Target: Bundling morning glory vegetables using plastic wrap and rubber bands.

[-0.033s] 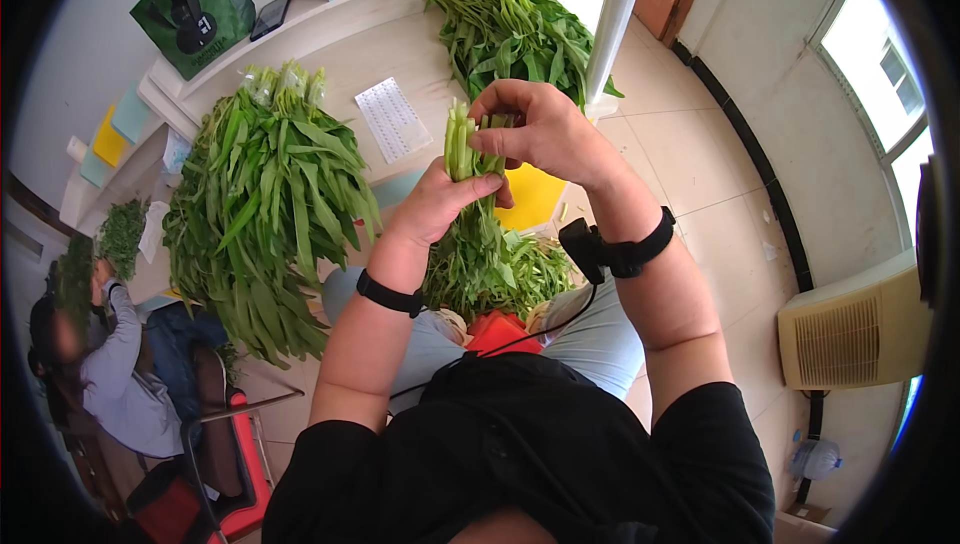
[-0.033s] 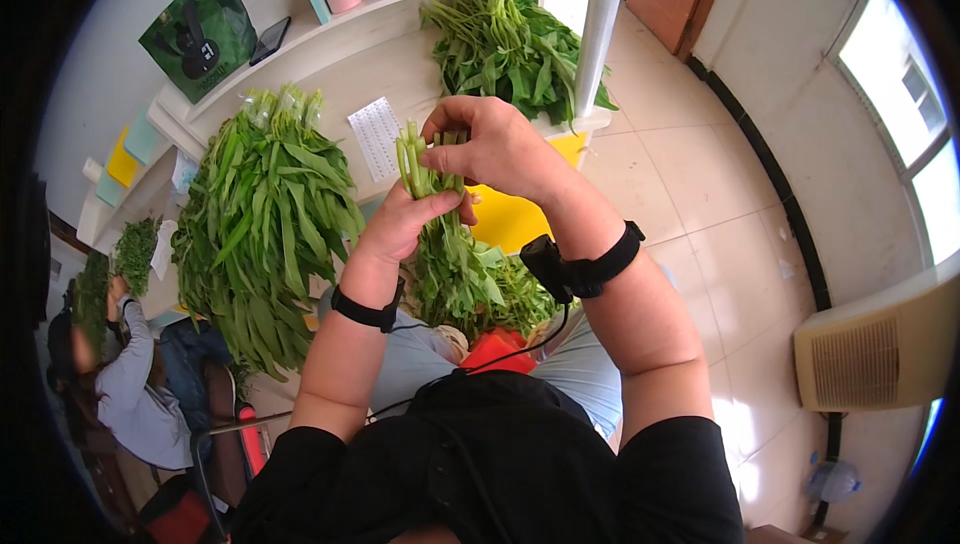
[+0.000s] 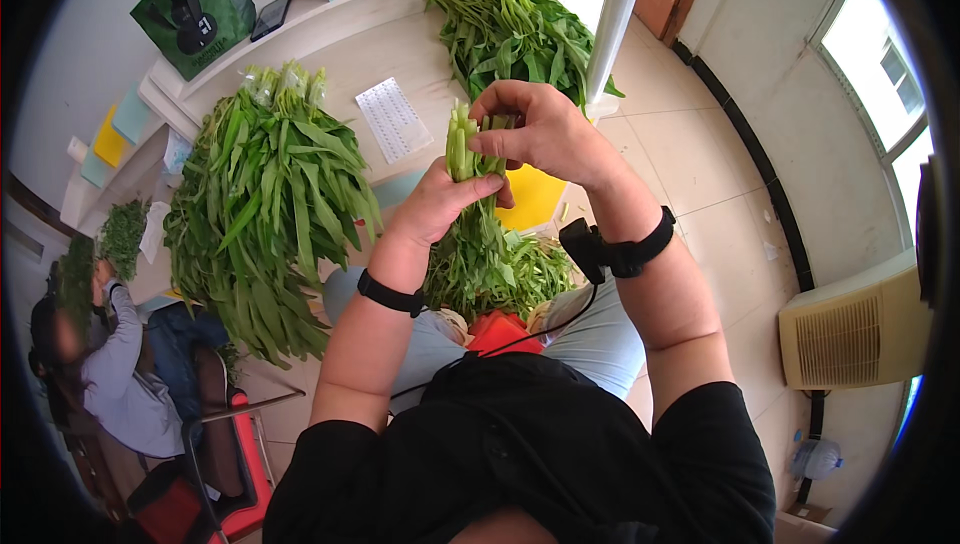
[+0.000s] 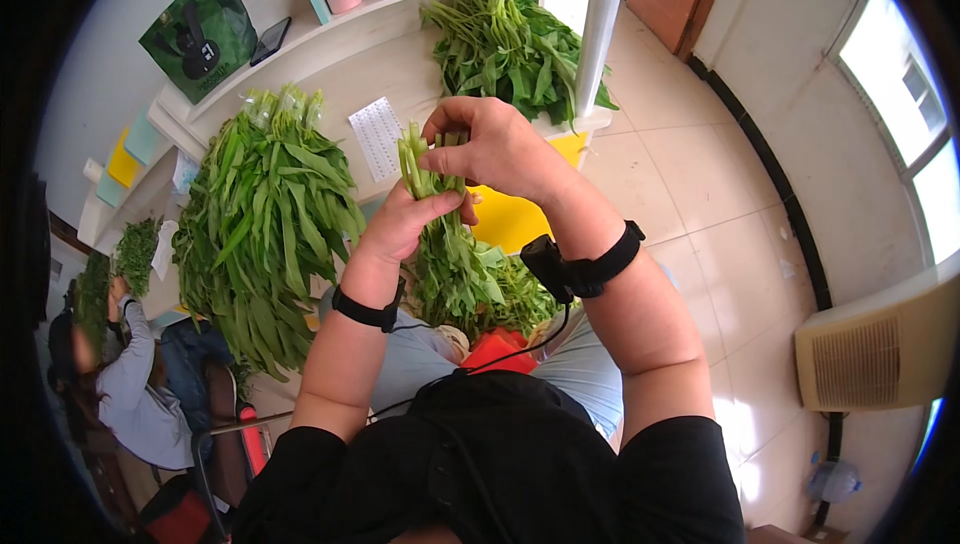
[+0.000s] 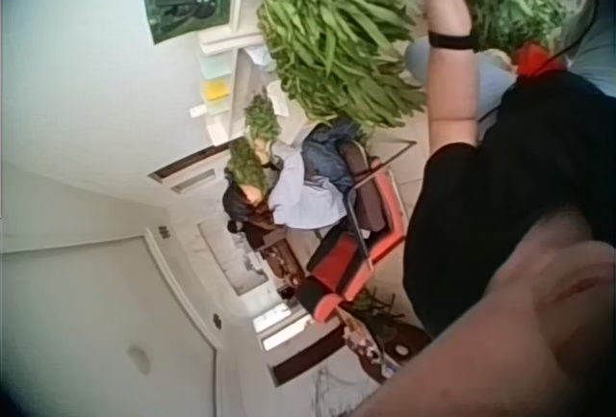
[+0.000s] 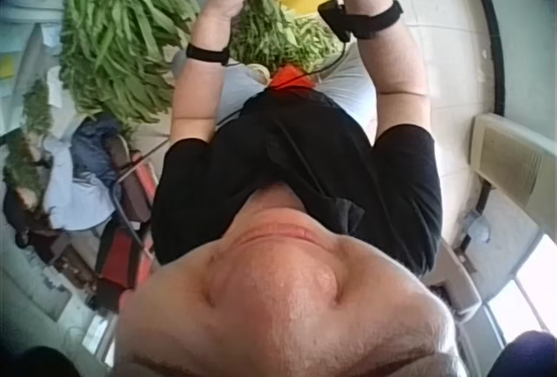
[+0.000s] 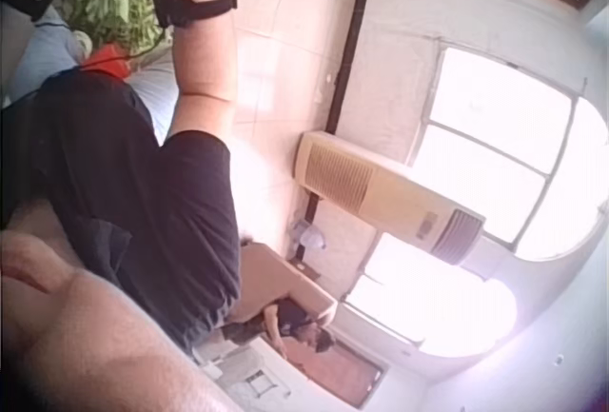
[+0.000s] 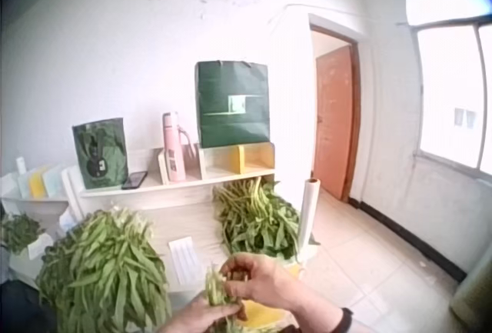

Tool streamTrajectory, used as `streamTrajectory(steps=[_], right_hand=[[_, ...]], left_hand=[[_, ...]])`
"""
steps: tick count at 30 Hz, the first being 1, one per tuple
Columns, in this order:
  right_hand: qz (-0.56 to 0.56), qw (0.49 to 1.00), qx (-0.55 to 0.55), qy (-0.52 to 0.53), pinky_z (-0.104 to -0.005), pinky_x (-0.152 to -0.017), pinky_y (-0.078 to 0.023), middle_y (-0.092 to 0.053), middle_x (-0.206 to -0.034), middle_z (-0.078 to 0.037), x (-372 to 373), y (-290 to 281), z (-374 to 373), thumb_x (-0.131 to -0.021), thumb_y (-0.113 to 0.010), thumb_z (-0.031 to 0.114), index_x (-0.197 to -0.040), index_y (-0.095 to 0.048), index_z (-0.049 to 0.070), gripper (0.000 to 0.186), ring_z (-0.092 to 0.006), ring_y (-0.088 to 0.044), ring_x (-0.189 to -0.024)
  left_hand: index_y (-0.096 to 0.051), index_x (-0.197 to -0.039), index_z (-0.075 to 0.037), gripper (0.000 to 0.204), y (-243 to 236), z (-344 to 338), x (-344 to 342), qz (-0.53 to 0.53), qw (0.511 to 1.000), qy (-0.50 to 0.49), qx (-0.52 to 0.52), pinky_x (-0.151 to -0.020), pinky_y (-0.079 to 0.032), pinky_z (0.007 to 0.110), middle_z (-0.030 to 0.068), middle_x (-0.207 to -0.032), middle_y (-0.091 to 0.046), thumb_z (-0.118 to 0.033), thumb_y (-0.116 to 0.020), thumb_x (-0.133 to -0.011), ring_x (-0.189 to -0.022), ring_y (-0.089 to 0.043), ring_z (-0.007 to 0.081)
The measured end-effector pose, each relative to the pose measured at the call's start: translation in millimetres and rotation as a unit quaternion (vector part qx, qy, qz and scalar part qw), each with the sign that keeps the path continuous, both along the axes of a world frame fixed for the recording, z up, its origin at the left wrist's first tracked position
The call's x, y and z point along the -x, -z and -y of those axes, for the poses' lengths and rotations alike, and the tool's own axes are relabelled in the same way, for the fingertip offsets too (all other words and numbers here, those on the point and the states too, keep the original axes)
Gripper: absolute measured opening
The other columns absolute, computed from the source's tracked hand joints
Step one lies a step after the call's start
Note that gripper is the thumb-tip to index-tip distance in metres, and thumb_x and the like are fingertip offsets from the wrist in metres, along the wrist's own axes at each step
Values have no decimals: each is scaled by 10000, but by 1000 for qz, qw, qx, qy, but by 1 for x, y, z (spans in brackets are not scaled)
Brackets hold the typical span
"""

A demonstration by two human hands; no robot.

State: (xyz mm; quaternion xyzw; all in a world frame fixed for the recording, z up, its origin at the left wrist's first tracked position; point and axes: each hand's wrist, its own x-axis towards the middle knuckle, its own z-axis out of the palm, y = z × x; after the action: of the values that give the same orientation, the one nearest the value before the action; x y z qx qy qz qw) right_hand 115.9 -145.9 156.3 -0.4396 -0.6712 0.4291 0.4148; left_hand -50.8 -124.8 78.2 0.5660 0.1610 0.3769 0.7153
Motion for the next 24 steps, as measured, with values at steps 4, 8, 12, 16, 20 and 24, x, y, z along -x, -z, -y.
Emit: streamTrajectory(steps=[4, 8, 12, 16, 20, 24], right_hand=[[9, 1000, -18, 16, -199, -509, -435, -563, -689, 5, 3, 3, 1, -766, -695, 123, -914, -574, 7, 224, -54, -521, -566], [-28, 998, -39, 38, -192, -504, -428, -561, -692, 10, 5, 6, 2, -782, -670, 126, -906, -569, 16, 194, -42, -514, -572], [-66, 997, -27, 33, -186, -504, -425, -554, -682, 16, 7, 8, 2, -797, -657, 128, -920, -558, 22, 191, -38, -502, -562], [-72, 995, -56, 27, -211, -548, -443, -556, -749, -9, 8, 8, 1, -799, -654, 116, -968, -540, 17, 227, -60, -514, -620], [17, 982, -184, 46, -282, -666, -476, -555, -865, -85, 9, 6, 5, -780, -703, 190, -1149, -521, 7, 450, -157, -562, -739], [75, 952, -293, 52, -334, -716, -477, -551, -887, -135, 9, 9, 2, -767, -716, 283, -1242, -492, 33, 582, -246, -570, -779]], left_hand=[[-512, -1111, -30, 354, 4, -3, 1, -8, 1000, 13, -3, -725, -505, 316, 70, -910, -617, -118, -667, -805, -765, -623, 180], [-532, -1083, -19, 313, 5, -6, 4, -8, 1000, 25, -11, -742, -503, 313, 60, -942, -598, -113, -655, -812, -789, -617, 176], [-544, -1079, -6, 274, 4, -8, 6, -16, 999, 47, -13, -754, -503, 310, 58, -1003, -584, -95, -628, -834, -812, -614, 176], [-540, -1047, -36, 282, 3, -4, 2, -12, 1000, 24, -3, -721, -493, 294, 53, -872, -608, -146, -659, -816, -756, -614, 167], [-540, -1042, -35, 225, 6, -4, 0, -32, 999, 11, -1, -723, -496, 299, 54, -866, -607, -108, -615, -843, -772, -610, 165], [-544, -1039, -24, 208, 6, -6, 0, -55, 998, 1, -34, -730, -502, 303, 60, -887, -608, -88, -607, -851, -788, -611, 167]])
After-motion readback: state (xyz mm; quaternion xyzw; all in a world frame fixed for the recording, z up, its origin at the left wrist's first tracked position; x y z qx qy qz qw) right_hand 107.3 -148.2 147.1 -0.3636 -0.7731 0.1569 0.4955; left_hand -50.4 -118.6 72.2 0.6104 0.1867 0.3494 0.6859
